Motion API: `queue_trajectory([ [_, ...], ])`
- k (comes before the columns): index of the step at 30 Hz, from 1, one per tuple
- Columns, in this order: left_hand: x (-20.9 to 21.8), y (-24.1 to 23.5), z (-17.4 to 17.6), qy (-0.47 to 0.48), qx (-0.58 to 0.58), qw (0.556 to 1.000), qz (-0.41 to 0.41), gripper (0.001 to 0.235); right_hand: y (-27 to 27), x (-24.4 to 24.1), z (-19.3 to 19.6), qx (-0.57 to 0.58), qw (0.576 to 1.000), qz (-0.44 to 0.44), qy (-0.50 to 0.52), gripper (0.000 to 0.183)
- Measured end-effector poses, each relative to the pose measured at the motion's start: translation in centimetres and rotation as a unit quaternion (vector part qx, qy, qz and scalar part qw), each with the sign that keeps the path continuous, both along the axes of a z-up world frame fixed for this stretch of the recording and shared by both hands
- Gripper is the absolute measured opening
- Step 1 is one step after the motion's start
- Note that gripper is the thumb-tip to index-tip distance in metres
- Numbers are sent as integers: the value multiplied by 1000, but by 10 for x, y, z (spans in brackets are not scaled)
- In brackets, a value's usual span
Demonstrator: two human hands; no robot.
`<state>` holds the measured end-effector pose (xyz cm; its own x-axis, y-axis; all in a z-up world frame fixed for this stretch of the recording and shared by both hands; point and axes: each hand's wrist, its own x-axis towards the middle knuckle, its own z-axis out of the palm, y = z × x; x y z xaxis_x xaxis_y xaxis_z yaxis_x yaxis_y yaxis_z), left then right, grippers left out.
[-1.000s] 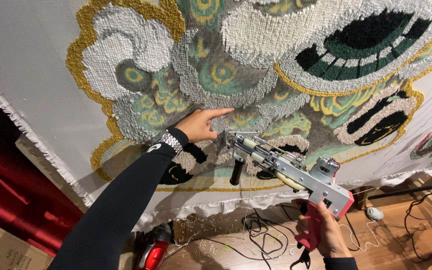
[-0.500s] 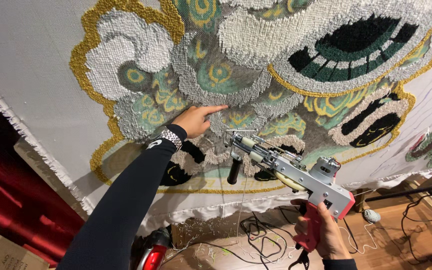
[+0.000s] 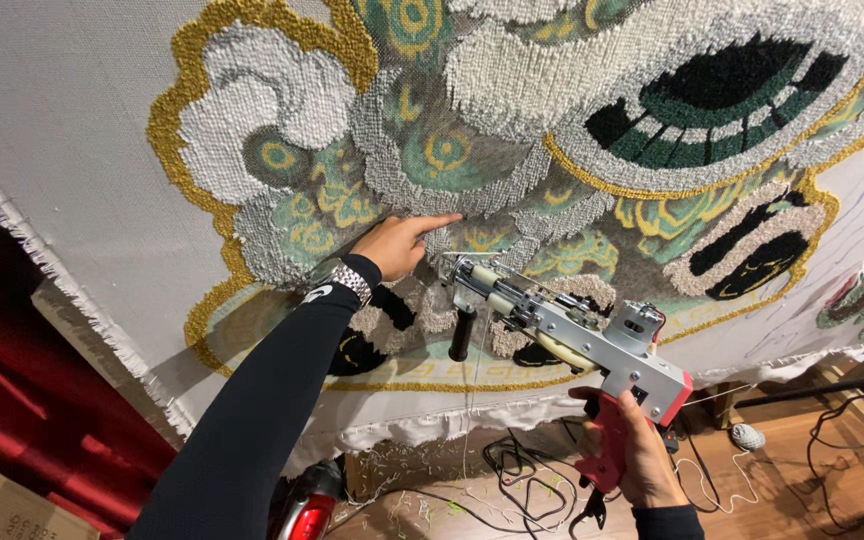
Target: The person uses a handheld tufting gun to apply yarn to a large canvas stretched on a frame, creating a colorful skull design. They then use scissors to trim the yarn loops for a smooth finish.
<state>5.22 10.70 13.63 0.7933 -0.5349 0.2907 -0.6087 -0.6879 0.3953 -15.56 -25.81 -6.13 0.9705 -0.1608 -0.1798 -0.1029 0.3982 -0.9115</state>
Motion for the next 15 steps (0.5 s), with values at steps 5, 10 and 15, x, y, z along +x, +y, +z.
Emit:
queue_trajectory([
  [5,-2,-1,3,42,20,999,24,75,1,8,-6,-16,999,-38,11,67],
  [10,-3,-1,3,26,12,1000,8,75,15,3,13,-19,999,-32,28,65],
  [15,-4,1,-2,9,-21,1000,-5,72,30,-9,35,-44,999,-15,15,68],
])
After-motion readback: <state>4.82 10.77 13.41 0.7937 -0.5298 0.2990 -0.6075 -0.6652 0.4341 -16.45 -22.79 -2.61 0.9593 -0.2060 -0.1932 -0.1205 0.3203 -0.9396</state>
